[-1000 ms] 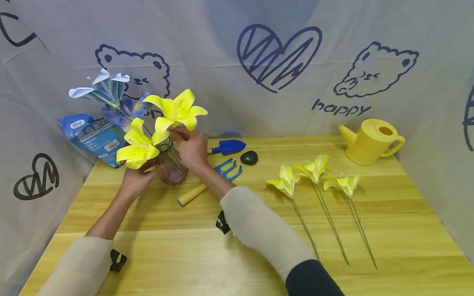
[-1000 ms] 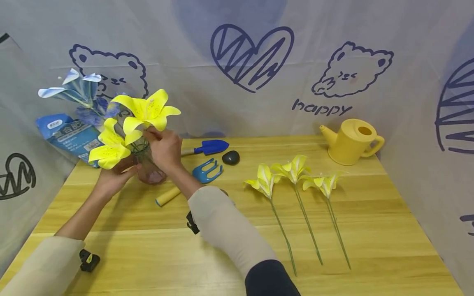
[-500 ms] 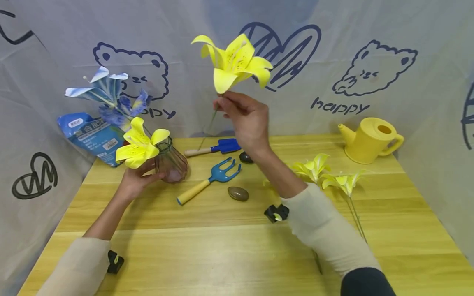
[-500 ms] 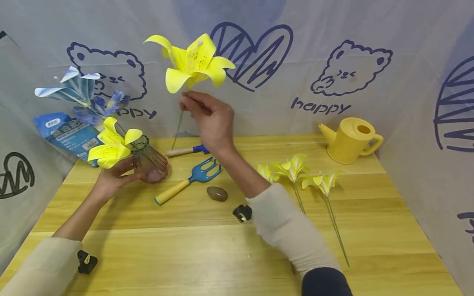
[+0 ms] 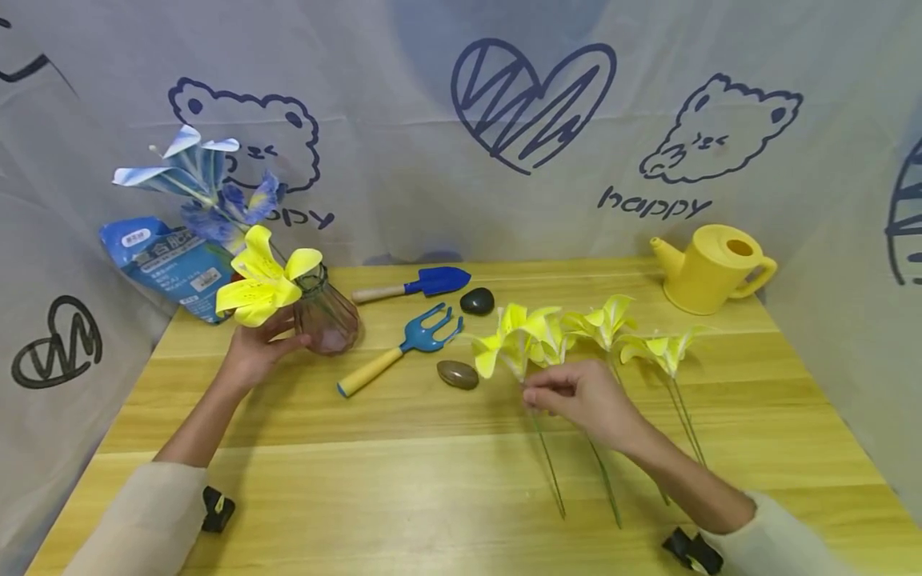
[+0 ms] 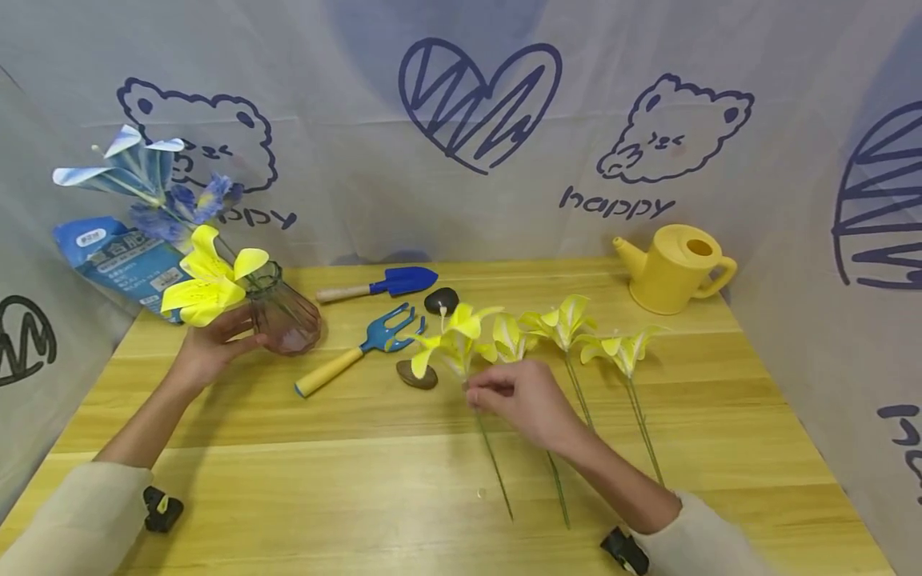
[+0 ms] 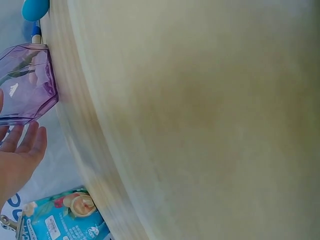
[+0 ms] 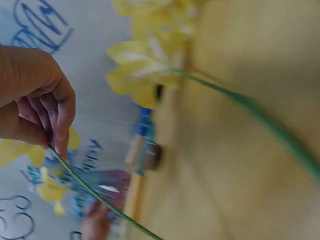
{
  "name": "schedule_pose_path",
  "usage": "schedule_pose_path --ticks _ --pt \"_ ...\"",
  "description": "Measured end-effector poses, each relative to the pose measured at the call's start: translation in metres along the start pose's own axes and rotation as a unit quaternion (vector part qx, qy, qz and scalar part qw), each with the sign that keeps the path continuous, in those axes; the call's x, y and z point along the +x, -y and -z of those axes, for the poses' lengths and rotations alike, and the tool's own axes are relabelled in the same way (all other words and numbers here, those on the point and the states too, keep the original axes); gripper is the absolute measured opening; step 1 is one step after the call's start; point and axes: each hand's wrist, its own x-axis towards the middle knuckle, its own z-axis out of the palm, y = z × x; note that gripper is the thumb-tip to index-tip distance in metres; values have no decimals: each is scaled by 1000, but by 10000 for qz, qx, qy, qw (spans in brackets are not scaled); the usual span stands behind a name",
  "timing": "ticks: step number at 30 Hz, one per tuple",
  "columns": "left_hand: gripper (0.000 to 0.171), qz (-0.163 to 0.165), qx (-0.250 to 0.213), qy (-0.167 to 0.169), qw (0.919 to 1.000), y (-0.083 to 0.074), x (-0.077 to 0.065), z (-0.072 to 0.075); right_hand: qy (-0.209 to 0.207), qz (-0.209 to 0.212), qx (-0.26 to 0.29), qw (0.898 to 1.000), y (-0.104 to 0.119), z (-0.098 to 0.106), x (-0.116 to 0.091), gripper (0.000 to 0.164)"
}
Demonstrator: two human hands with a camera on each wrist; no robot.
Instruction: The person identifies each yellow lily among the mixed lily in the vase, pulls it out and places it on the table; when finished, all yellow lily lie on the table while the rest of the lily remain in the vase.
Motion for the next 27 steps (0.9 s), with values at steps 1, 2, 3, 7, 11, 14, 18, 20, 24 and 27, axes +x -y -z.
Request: schedule_pose_path --ticks 1,2,3,7,11,14,18,20,24,27 --pt "68 89 60 9 9999 -1 0 1 153 -94 -70 9998 -7 -3 -6 13" --pt "68 182 104 24 9998 -1 0 1 294 -171 -101 9994 -13 -5 -11 12" --pt "68 237 102 33 9997 -2 0 1 420 -231 -172 9987 -19 -8 -15 12" --pt "68 272 70 55 9996 -3 0 2 765 -446 -369 9954 -38 -15 -24 11" --pt "69 51 -85 45 9999 -2 1 2 837 -582 -331 9942 -55 -19 -26 10" --pt "70 -58 -176 6 9998 -2 1 1 727 -653 -288 9948 -63 -19 -26 10" --pt "71 -160 -123 12 9998 -2 1 0 563 -755 -462 9945 -68 -16 -23 11" --pt "70 -178 -122 28 9998 -2 1 0 557 -839 -580 9932 -68 -15 -22 12" --pt "69 -125 -57 68 9999 -2 0 1 637 -957 -833 9899 -63 -11 -21 13" --pt "70 -11 -12 74 10000 -2 -1 1 720 -940 -1000 9879 -56 -6 -19 15"
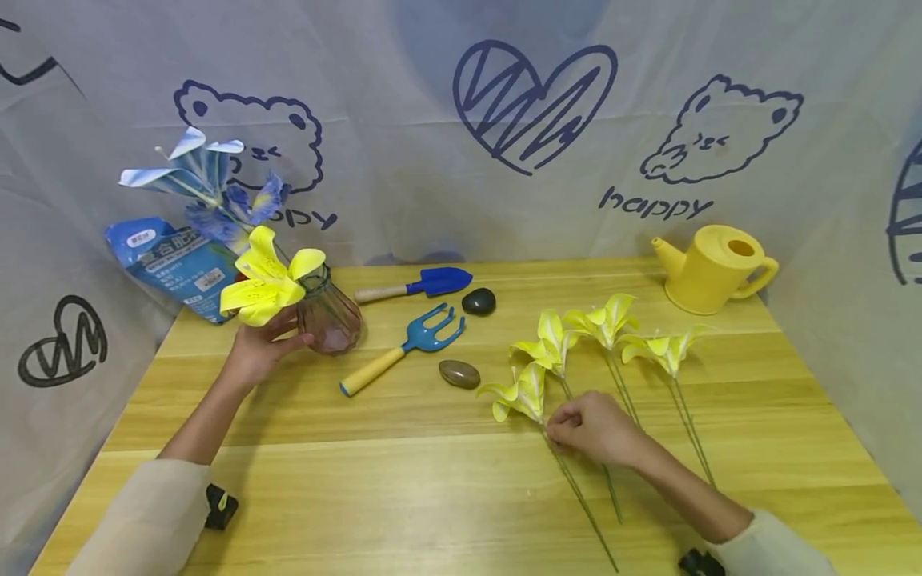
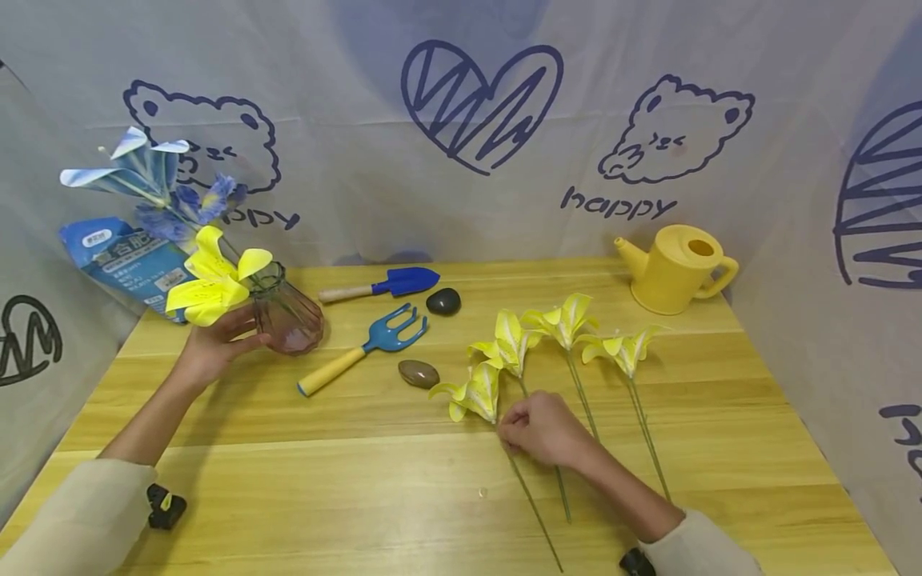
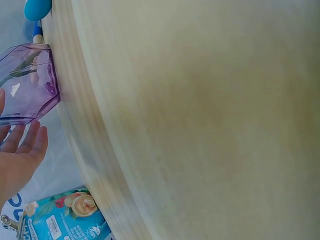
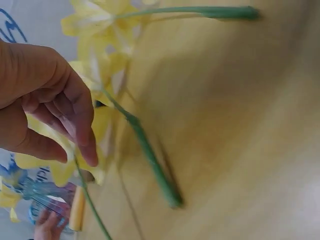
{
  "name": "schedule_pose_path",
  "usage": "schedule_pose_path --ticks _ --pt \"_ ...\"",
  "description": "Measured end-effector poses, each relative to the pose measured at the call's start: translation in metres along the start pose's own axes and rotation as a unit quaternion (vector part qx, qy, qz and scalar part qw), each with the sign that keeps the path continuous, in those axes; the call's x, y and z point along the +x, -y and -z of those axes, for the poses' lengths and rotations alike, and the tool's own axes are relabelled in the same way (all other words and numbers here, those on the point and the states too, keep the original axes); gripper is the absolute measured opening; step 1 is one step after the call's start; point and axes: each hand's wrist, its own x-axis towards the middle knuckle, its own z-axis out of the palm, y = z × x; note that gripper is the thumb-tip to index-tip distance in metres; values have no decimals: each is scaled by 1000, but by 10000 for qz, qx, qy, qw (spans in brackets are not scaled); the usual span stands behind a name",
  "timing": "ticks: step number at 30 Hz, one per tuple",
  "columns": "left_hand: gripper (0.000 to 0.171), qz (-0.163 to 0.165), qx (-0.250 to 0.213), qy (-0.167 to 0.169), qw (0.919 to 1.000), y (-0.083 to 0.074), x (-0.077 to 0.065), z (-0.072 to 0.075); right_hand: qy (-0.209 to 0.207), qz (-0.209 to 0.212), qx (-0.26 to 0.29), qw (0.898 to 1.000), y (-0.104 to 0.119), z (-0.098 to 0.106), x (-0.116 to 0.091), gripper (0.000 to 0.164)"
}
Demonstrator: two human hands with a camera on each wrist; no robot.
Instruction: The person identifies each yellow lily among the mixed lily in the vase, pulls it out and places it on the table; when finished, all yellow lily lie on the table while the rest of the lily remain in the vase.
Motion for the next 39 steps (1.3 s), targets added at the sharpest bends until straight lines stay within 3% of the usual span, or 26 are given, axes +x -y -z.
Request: schedule_pose_path --ticks 5,8,11,19,23,27,32,36,39 --pt "69 201 136 38 9997 0 0 -1 90 -19 -667 9977 30 24 2 14" --pt "69 309 143 -8 9994 0 0 -1 -95 130 -938 9955 63 37 9 11" --pt "69 322 26 -54 9995 0 0 0 -421 392 -895 9943 98 37 28 9" --pt "64 366 -274 -64 9989 2 2 0 -833 939 -376 9914 162 -5 118 18" --pt "65 264 -735 -5 9969 4 1 -1 -1038 1106 98 9884 178 -34 158 23" --pt "62 303 -763 3 9966 6 -1 1 -1225 1377 416 9820 191 -61 187 27" --pt "59 364 -820 18 9960 8 -3 2 -1321 1442 -535 9792 202 -80 210 32" --pt "60 145 -859 30 9962 9 -2 2 -1123 1181 -1150 9799 204 -84 221 32" --pt "62 97 -897 60 9959 9 -1 2 -1061 1238 -1502 9751 204 -85 227 31"
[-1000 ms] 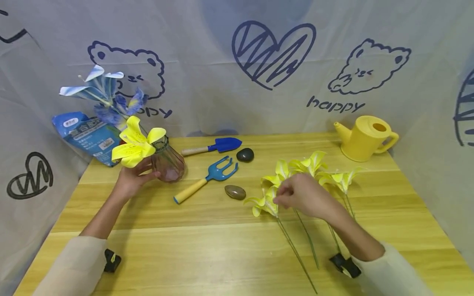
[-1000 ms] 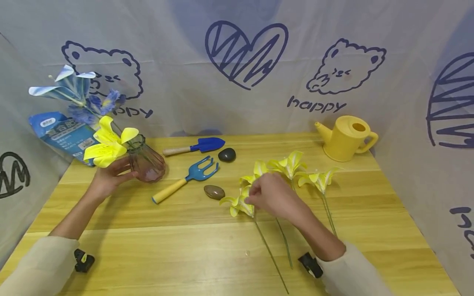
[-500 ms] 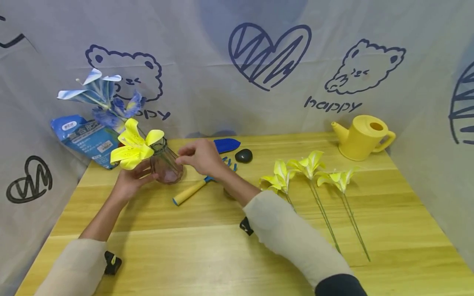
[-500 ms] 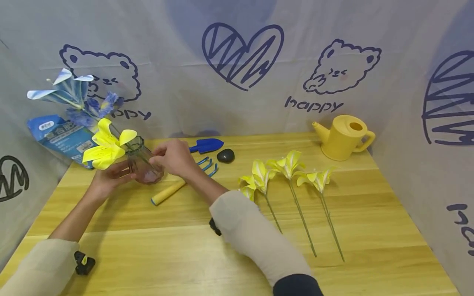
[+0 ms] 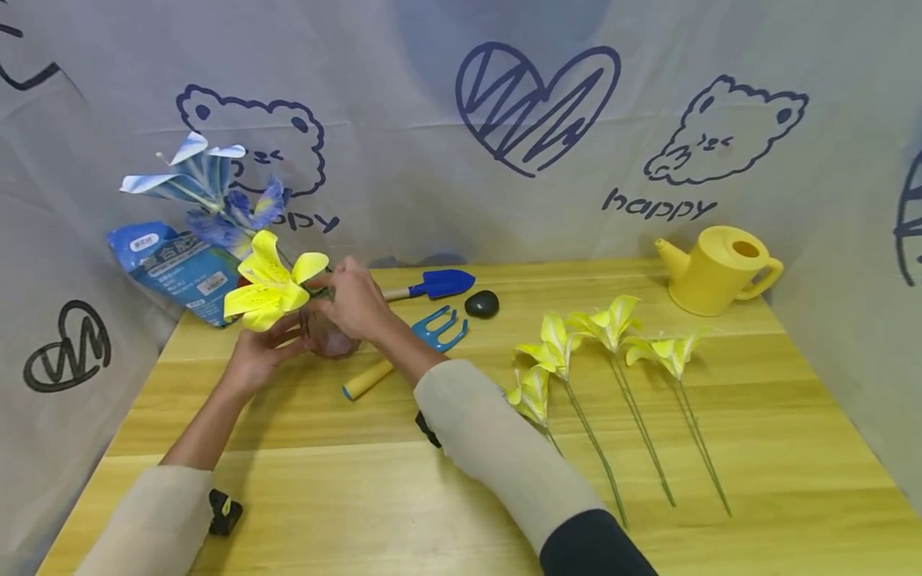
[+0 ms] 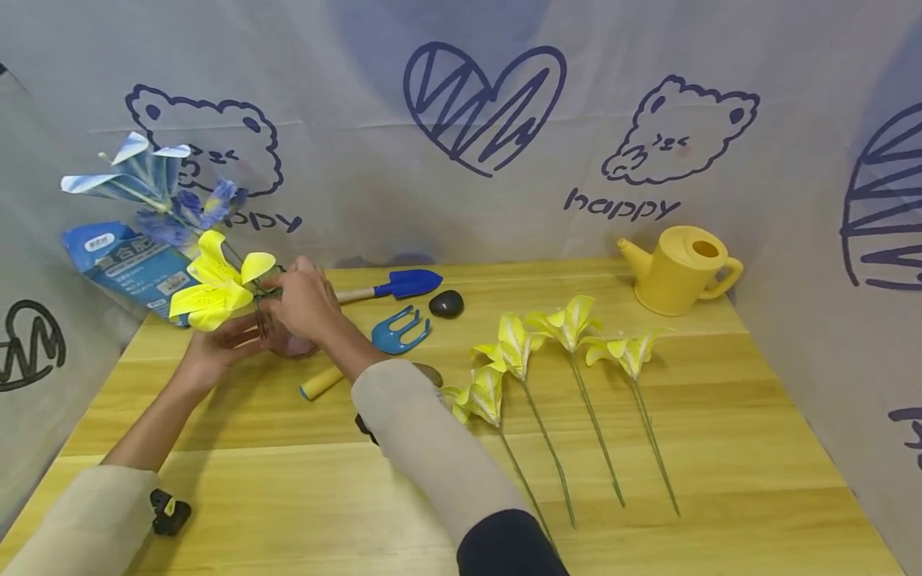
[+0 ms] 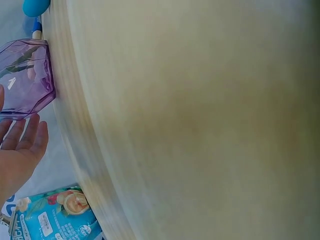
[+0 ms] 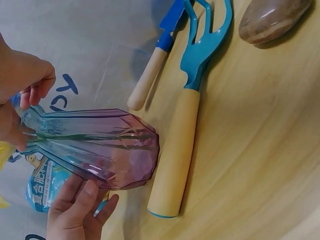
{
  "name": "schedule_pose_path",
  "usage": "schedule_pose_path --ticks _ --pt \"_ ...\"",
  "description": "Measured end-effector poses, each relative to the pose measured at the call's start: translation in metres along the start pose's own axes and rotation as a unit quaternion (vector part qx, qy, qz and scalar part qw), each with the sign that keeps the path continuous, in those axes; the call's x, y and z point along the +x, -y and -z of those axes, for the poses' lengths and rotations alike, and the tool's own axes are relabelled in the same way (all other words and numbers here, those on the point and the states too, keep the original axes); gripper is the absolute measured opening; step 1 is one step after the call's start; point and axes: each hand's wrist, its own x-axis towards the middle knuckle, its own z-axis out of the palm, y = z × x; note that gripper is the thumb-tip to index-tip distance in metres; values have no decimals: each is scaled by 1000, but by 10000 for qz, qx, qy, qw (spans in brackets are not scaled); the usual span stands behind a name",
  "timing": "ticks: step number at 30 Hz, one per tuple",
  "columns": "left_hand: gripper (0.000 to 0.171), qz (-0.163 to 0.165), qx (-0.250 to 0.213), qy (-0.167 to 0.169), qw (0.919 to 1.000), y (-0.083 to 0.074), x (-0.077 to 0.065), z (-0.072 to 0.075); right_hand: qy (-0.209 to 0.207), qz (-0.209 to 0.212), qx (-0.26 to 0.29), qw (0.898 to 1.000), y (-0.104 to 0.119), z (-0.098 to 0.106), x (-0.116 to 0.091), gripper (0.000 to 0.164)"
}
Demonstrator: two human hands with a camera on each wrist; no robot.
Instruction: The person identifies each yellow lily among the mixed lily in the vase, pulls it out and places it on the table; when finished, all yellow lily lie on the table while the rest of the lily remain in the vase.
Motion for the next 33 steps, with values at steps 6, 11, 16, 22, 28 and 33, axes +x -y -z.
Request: schedule_pose_path --ticks 6,11,16,22,28,33 --pt "58 146 341 -18 9993 -1 4 -3 -170 225 -260 9993 -3 -1 2 27" --pt "58 -151 1115 -178 9935 0 5 -4 -554 207 141 9982 -5 -3 0 24" --pt "58 -467 1253 -221 9908 -5 4 -4 -1074 638 614 9903 -3 -2 -3 20" --pt "54 -689 608 63 9957 -6 4 -5 -1459 1381 1045 9740 5 7 -9 17" --pt "56 444 1116 -47 9927 -2 1 -2 -2129 1670 1922 9433 19 35 -17 18" --pt "60 557 1132 -120 9919 -1 2 -2 -2692 1995 2453 9097 27 76 -34 15"
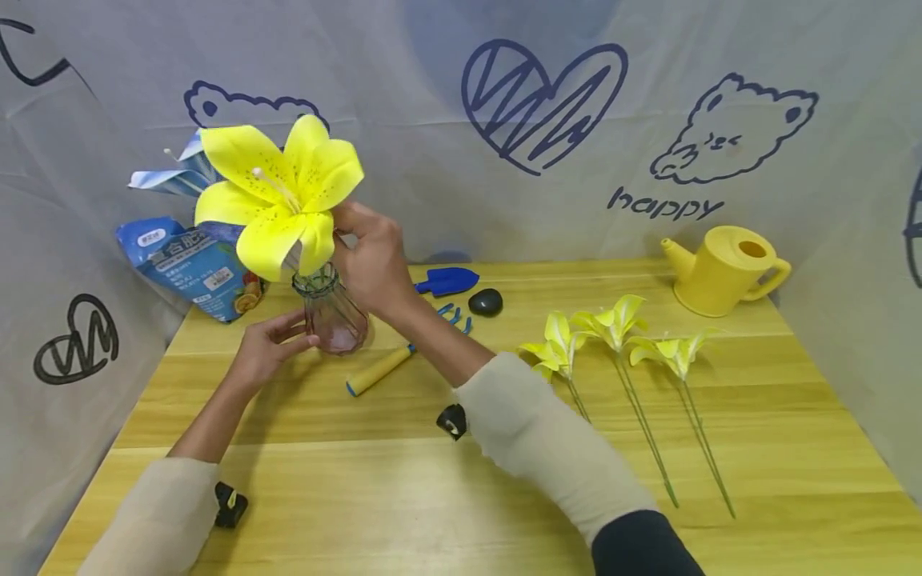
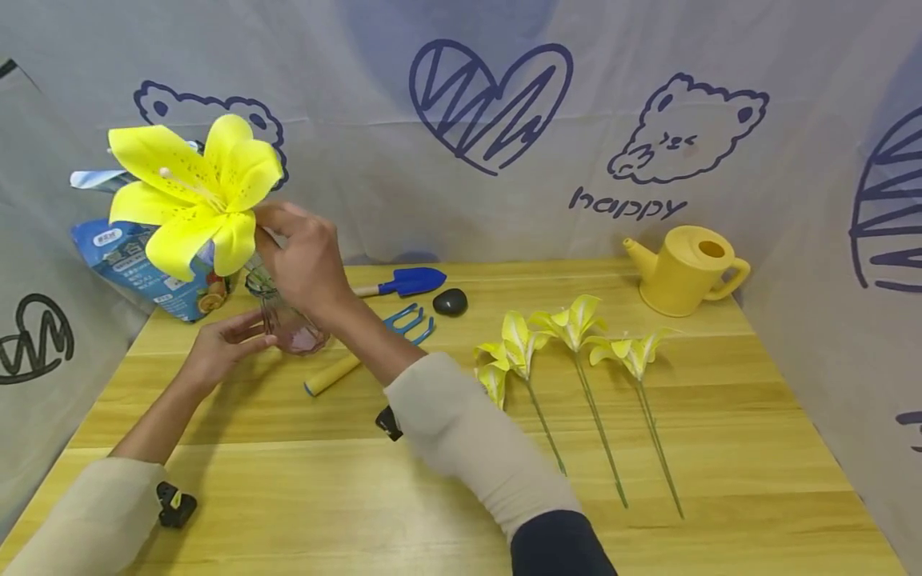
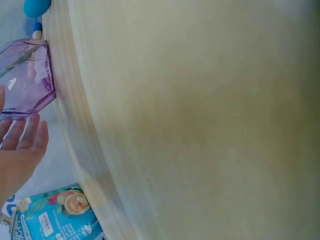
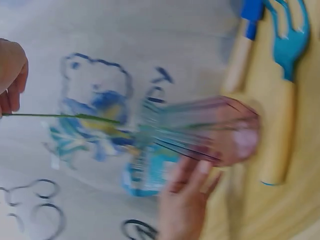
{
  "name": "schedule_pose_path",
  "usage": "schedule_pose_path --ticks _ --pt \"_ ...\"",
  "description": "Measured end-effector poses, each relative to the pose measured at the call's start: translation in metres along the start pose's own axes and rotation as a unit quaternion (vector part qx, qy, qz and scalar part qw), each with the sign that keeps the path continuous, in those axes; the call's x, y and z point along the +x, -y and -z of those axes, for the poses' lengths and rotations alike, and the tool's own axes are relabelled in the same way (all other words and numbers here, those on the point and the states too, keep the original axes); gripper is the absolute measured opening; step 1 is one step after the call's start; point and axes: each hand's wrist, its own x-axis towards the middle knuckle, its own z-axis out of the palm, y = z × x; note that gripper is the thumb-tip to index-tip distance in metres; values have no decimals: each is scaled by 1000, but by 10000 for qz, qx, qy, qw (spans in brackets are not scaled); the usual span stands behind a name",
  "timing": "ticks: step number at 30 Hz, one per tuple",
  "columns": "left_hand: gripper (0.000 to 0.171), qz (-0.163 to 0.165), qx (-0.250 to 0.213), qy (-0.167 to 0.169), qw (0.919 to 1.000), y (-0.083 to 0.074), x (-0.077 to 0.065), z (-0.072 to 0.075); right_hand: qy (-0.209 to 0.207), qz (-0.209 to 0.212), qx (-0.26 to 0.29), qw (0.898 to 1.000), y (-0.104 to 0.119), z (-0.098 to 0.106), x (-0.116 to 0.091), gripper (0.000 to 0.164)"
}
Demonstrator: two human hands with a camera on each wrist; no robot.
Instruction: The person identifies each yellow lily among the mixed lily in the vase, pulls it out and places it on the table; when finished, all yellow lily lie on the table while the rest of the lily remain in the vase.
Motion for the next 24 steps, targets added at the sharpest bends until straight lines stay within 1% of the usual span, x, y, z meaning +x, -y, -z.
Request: schedule_pose_path --ticks 3,5,8,10,12,15,17,19,22,24 --pt "63 64 26 5 10000 0 0 1 -12 63 325 9994 16 23 2 13" --pt "64 118 81 33 9999 0 -1 1 108 60 579 9982 25 38 0 14" --pt "66 153 178 111 9997 -1 -1 2 300 221 721 9967 34 62 -7 11" --pt "66 179 229 128 9995 -2 0 2 467 176 680 9964 39 77 -17 10" --pt "66 207 259 127 9994 -2 0 2 640 76 470 9968 40 92 -29 9" --pt "67 285 309 106 9991 -3 0 2 1055 -378 89 9937 42 111 -54 10" --pt "68 355 337 117 9987 -4 0 2 1385 -731 -154 9875 42 121 -73 8" --pt "69 408 369 133 9984 -5 0 2 1761 -1140 -253 9774 40 129 -93 6" --pt "69 458 357 145 9982 -5 0 2 2310 -1665 -587 9568 35 136 -122 4" --pt "69 463 361 137 9982 -4 0 2 2667 -1874 -735 9425 29 136 -142 5"
